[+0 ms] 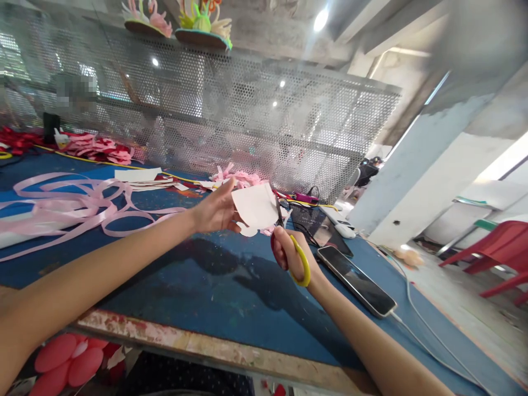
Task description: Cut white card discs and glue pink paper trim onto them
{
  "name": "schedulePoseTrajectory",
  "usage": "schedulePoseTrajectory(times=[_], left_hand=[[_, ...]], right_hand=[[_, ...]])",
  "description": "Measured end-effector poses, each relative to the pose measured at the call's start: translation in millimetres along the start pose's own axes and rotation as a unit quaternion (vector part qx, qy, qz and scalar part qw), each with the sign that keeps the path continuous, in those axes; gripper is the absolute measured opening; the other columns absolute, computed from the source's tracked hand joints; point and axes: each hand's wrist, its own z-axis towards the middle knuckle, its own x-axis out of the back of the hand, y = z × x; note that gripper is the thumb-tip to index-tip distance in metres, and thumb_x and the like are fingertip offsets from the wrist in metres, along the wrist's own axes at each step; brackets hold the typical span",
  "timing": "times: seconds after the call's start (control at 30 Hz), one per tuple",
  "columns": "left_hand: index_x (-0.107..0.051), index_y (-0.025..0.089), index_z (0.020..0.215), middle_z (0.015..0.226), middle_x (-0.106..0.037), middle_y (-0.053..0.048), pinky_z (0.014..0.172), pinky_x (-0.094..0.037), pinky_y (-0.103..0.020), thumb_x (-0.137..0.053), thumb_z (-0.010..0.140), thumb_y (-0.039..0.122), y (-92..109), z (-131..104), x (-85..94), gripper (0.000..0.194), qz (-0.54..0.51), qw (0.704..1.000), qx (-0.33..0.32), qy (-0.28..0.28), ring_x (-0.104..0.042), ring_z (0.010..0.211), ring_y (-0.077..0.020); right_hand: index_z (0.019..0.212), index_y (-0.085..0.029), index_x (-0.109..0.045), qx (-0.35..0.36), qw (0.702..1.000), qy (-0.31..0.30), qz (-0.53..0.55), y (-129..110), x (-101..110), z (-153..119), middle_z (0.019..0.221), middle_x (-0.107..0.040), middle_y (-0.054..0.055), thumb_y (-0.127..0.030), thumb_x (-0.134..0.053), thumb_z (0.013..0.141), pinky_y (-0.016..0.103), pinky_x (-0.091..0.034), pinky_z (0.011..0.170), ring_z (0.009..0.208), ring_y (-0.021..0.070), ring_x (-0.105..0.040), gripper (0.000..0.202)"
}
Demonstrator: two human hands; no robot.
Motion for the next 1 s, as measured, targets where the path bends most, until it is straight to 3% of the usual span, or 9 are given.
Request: schedulePoseTrajectory(times=[0.1, 0.2, 0.27, 0.43, 1.0], left_hand=[[-0.059, 0.014, 0.092, 0.079, -0.067, -0.008, 0.045, -0.049, -0.022, -0.068, 0.053, 0.065, -23, 5, -19.0, 0.064, 0.000, 0.999, -0.037, 0.025, -0.064, 0.064, -0.0180], [-0.058, 0.013, 0.078, 0.056, -0.058, 0.000, 0.036, -0.041, -0.016, -0.064, 0.067, 0.055, -40, 5, -39.0, 0.044, 0.069, 0.981, -0.089, 0.159, -0.053, 0.040, -0.0080], [-0.056, 0.014, 0.074, 0.048, -0.052, 0.004, 0.033, -0.037, -0.014, -0.059, 0.075, 0.048, -43, 2, -46.4, 0.035, 0.126, 0.967, -0.105, 0.194, -0.045, 0.032, -0.0047], [-0.053, 0.014, 0.067, 0.042, -0.047, 0.007, 0.029, -0.031, -0.011, -0.056, 0.079, 0.037, -32, -7, -48.3, 0.026, 0.219, 0.954, -0.080, 0.190, -0.039, 0.029, -0.0024], [-0.051, 0.015, 0.060, 0.038, -0.045, 0.008, 0.026, -0.029, -0.014, -0.059, 0.076, 0.037, -18, -7, -43.7, 0.029, 0.256, 0.951, -0.060, 0.161, -0.035, 0.026, -0.0026]], right_hand=[[0.054, -0.021, -0.037, -0.026, 0.999, 0.021, 0.003, 1, -5, 0, 0.040, -0.036, -0.005, -0.071, -0.042, 0.075, 0.023, -0.025, 0.037, 0.036, 0.0082, -0.033, 0.054], [0.056, -0.020, -0.039, -0.014, 1.000, 0.000, -0.002, -1, -6, -2, 0.043, -0.038, -0.005, -0.069, -0.045, 0.074, 0.023, -0.027, 0.039, 0.040, 0.0087, -0.035, 0.053], [0.056, -0.020, -0.040, -0.002, 0.999, -0.031, 0.016, -2, -5, -2, 0.046, -0.039, -0.004, -0.068, -0.043, 0.075, 0.024, -0.029, 0.042, 0.043, 0.0096, -0.037, 0.052], [0.056, -0.020, -0.040, 0.040, 0.996, -0.082, 0.006, -4, 0, -4, 0.049, -0.040, -0.003, -0.065, -0.042, 0.077, 0.025, -0.032, 0.049, 0.049, 0.0109, -0.038, 0.050], [0.050, -0.021, -0.032, 0.006, 0.995, -0.001, -0.102, -15, 2, -10, 0.042, -0.036, -0.003, -0.071, -0.036, 0.076, 0.025, -0.022, 0.043, 0.043, 0.0090, -0.032, 0.057]])
